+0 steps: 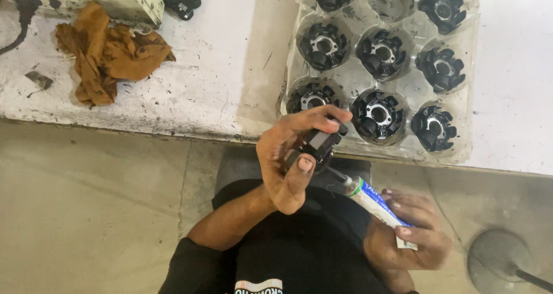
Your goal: The person holds a small black rotor-like component in one hand and a tube of adhesive in the other, squeezing adhesive onto the component's parts. They place finished components into a molded tray, pick up new ones, and at one point wipe the tube tip with a cloth before continuing to apply adhesive to more components.
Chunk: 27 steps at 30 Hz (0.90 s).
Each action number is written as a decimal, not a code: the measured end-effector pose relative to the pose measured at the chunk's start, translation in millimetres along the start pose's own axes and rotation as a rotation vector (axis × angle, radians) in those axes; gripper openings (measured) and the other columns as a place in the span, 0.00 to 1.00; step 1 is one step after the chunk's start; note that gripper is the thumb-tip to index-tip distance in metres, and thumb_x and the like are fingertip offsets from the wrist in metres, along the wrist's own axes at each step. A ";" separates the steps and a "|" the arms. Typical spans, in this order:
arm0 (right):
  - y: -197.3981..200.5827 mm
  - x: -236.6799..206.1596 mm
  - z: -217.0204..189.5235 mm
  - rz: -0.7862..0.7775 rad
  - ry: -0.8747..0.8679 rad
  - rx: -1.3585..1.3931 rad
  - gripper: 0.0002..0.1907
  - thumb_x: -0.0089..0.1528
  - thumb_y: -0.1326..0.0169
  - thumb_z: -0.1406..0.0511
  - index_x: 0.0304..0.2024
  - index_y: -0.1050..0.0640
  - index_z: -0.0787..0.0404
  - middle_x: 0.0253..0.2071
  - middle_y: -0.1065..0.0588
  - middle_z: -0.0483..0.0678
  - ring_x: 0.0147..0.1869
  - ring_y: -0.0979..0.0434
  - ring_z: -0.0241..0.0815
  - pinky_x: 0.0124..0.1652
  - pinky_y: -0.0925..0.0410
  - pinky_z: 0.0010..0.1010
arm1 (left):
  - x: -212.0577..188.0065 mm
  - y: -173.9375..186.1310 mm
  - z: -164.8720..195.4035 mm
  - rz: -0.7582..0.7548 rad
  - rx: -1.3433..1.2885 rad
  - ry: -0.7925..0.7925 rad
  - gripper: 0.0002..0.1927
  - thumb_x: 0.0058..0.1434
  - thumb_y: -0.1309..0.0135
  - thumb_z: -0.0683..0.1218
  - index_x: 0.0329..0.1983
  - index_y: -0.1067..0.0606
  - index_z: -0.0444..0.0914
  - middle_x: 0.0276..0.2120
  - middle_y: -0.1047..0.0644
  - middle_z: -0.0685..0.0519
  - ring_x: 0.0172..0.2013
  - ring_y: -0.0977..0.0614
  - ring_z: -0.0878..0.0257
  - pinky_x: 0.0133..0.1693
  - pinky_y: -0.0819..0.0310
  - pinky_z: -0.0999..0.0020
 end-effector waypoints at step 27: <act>3.9 7.4 5.1 -0.257 0.169 0.010 0.13 0.59 0.34 0.65 0.40 0.26 0.57 0.38 0.25 0.54 0.42 0.21 0.51 0.40 0.18 0.46 | -2.2 17.5 -12.6 -0.106 0.033 0.009 0.19 0.75 0.48 0.49 0.56 0.26 0.27 0.53 0.21 0.38 0.58 0.22 0.51 0.60 0.26 0.63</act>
Point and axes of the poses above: each hand's wrist, its own x-axis towards the middle knuckle, its own y-axis out of the back of the hand, z = x × y, the point moved 2 cm from there along x, towards the middle knuckle
